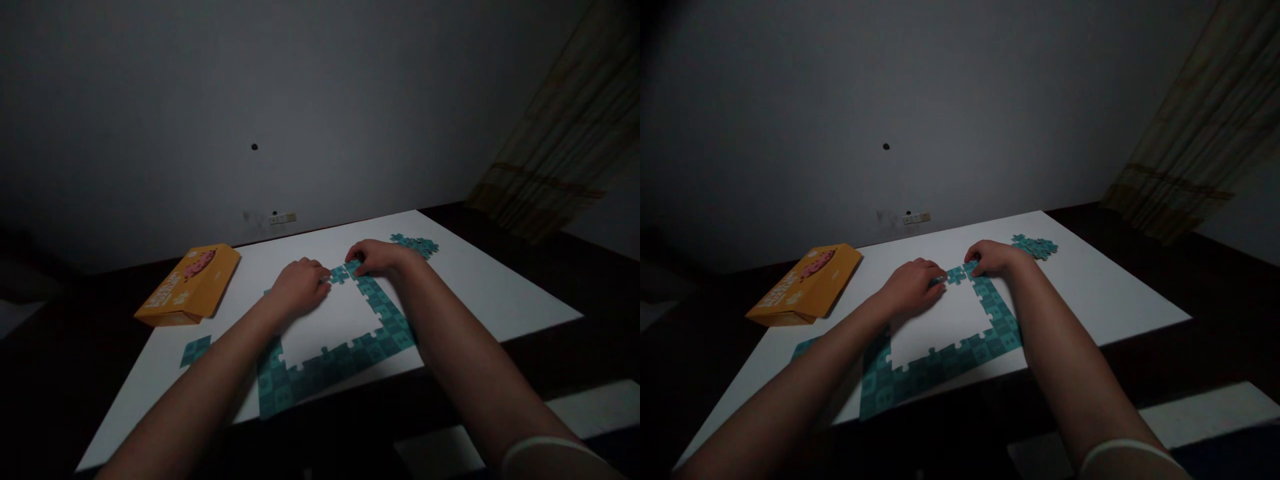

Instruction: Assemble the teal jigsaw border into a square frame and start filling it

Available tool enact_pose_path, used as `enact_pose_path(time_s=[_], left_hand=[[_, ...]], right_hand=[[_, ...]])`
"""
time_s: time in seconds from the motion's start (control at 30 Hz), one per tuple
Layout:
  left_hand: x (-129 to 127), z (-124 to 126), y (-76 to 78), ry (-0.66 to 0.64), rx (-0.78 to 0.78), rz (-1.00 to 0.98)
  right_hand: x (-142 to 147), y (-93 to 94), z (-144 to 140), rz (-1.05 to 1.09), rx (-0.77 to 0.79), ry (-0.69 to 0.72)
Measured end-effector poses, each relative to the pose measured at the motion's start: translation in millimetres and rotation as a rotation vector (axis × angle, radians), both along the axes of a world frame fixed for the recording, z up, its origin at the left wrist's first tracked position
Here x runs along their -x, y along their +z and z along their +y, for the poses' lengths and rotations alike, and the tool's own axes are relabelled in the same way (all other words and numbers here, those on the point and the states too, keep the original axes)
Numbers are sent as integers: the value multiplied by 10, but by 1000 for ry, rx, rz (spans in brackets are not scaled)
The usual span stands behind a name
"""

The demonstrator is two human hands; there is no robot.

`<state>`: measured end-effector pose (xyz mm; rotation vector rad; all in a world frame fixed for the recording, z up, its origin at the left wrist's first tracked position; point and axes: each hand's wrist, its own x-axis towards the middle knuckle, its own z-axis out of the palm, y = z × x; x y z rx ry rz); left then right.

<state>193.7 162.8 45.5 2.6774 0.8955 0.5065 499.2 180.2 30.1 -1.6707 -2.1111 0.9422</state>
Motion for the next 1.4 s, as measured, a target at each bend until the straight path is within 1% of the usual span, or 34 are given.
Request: enact_pose_path(time_s=[0.07,0.13,0.2,0.3,0.4,0.53,0.67,0.73,0.8,0.9,1.0,1.1,1.17,1.3,1.4], left_hand=[[-185,45,-84,22,56,-34],[-311,106,-179,43,92,-66],[-378,171,-246,61,115,-85],[-415,248,-272,55,139,-81],[-444,284,-244,41,117,-27],[-483,286,-202,70,104,62],[-499,231,-181,94,121,15],[-514,180,-171,111,98,10],[-544,117,-145,124,65,48],[-610,17,-55,176,31,201],[-674,-68,78,220,7,373],[-724,-102,193,218,-3,444],[-754,-88,235,216,2,482],[-803,-20,229,186,16,530],[-768,21,189,182,27,527]], right_hand=[[3,-20,10,28,8,2],[1,-47,30,57,21,0],[-7,-79,61,81,26,-2],[-22,-124,110,111,32,6],[-27,-150,135,137,36,13],[-23,-168,135,158,49,19],[-31,-191,147,154,43,26],[-37,-197,158,139,28,29],[-39,-194,164,126,17,31],[-33,-172,159,103,39,27],[-21,-145,145,75,66,21],[-9,-122,128,55,55,24],[-3,-108,119,48,44,30],[0,-94,118,37,20,35],[-5,-107,129,13,7,43]])
